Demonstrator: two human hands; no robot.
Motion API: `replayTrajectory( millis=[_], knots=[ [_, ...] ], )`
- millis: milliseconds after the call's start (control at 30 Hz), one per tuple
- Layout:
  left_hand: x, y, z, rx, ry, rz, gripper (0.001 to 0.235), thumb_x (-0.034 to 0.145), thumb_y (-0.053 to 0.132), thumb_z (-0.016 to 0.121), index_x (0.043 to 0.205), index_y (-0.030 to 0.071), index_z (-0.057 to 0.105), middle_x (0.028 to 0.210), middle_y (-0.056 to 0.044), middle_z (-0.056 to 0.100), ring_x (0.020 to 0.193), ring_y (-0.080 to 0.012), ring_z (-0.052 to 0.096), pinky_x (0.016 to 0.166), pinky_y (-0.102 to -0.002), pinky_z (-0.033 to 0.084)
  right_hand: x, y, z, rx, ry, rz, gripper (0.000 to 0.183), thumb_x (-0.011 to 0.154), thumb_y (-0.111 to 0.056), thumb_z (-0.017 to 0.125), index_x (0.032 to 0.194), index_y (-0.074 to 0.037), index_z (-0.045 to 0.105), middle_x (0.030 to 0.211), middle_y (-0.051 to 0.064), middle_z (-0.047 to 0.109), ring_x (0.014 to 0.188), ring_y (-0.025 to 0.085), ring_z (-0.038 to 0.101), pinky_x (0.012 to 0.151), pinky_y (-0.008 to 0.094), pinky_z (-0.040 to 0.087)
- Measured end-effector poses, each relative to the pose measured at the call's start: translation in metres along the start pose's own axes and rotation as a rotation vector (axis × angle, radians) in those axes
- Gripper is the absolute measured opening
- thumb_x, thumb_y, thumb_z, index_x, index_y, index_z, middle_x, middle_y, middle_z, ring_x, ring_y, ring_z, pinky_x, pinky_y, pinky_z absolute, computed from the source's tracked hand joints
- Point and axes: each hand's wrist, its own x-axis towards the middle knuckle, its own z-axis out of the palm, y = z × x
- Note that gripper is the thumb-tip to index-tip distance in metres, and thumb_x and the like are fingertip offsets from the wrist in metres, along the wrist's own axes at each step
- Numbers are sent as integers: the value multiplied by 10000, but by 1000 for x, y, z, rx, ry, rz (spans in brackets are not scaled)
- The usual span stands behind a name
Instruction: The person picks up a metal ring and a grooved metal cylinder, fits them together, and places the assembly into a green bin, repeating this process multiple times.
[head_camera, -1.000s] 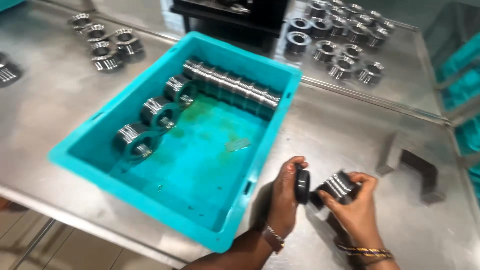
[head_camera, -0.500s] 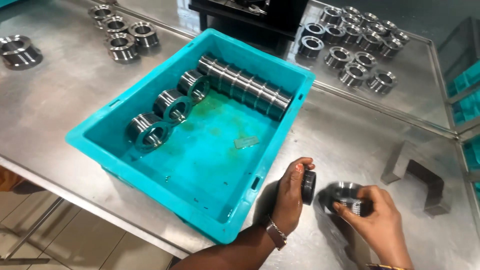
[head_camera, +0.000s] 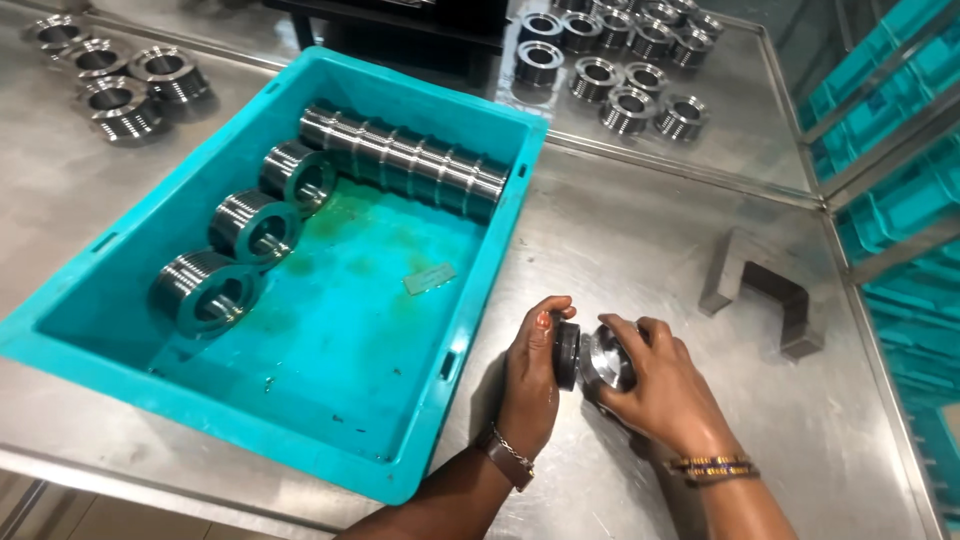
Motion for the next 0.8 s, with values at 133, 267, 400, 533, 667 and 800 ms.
replayTrajectory(
  millis=[133,267,400,533,667,800],
  knots=[
    [1,-4,-2,87,-24,75,467,1113,363,361,1348,29,586,1195,-79,641,951,-116,536,886,-260,453,0,-31,-25,-51,-311,362,845,677,-309,869,1436,-294,499,1313,96,567,1099,260,705,989,364,565],
    [2,-12,-5,146,0,50,473,1107,362,346,1331,28,593,1194,-93,652,975,-121,560,904,-265,464,-10,29,9,253,-43,168,848,586,-221,902,1335,-157,511,1262,125,597,1127,259,665,954,382,554],
    [-3,-8,-2,193,-47,62,530,1122,401,288,1358,24,577,1224,-123,633,1071,-148,588,964,-282,476,-17,24,11,912,-62,179,846,632,-227,874,1355,-142,443,1236,96,553,1047,232,695,863,371,610],
    [-7,3,2,242,-77,45,581,1088,459,269,1374,40,551,1270,-121,630,1070,-174,645,901,-308,553,-20,11,10,1081,-92,87,789,670,-222,862,1353,-120,481,1283,88,528,1094,233,683,895,373,617],
    [-10,10,6,249,-97,30,601,1078,475,259,1381,43,546,1276,-119,633,1054,-178,667,883,-305,567,-22,8,17,1099,-84,54,771,685,-190,871,1342,-102,478,1299,90,526,1132,229,660,920,379,610],
    [-13,7,3,332,-110,79,631,1087,500,236,1399,41,537,1295,-133,643,1117,-214,678,922,-328,554,-21,2,20,1153,-114,60,745,723,-203,845,1350,-118,452,1266,83,527,1129,222,664,936,379,610]
  ],
)
